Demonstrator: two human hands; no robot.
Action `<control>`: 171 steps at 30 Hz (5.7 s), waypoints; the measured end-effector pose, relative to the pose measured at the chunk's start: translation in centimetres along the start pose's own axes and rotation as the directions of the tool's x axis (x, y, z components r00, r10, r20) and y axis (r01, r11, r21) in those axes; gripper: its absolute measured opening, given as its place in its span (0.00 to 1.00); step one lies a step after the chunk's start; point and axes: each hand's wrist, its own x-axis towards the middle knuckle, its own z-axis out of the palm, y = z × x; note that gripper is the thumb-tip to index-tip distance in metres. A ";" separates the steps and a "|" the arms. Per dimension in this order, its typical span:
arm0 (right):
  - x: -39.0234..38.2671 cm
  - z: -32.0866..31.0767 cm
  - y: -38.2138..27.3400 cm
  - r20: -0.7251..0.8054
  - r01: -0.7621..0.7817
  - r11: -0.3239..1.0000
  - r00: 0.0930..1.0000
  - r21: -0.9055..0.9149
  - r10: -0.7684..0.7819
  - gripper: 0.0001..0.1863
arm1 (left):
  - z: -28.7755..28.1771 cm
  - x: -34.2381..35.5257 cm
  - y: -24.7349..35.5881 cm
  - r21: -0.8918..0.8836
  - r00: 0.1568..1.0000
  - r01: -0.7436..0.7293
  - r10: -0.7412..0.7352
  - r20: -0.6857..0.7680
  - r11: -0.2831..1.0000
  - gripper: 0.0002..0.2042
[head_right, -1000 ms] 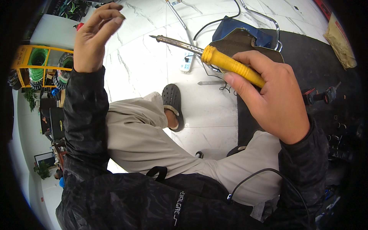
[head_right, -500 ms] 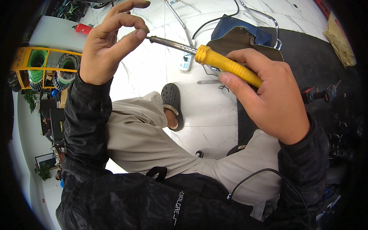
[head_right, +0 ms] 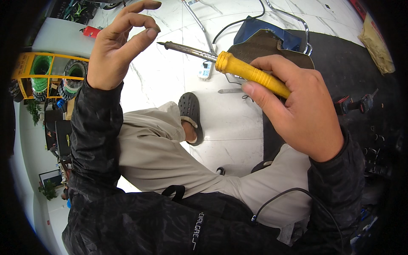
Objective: The person works on the rear wheel and brake assembly of a scooter, using a cloth to wipe components and a soldering iron to heat a small metal piece. They manipulate the wheel and brake parts with both hands, then switch to soldering a small component.
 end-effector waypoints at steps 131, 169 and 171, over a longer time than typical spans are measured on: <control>0.0 -1.3 0.4 -0.139 -0.137 0.957 0.974 0.255 0.177 0.20 | 2.1 -1.4 -2.3 -0.268 0.973 0.185 -0.138 0.184 0.946 0.18; -0.1 -0.9 0.1 -0.021 -0.145 0.961 0.988 0.236 0.154 0.21 | 3.2 -1.6 -0.8 -0.391 0.972 0.229 -0.186 0.144 0.892 0.19; -0.1 -0.9 0.1 -0.023 -0.142 0.963 0.988 0.229 0.151 0.21 | 3.2 -1.6 -0.8 -0.389 0.971 0.232 -0.189 0.145 0.892 0.19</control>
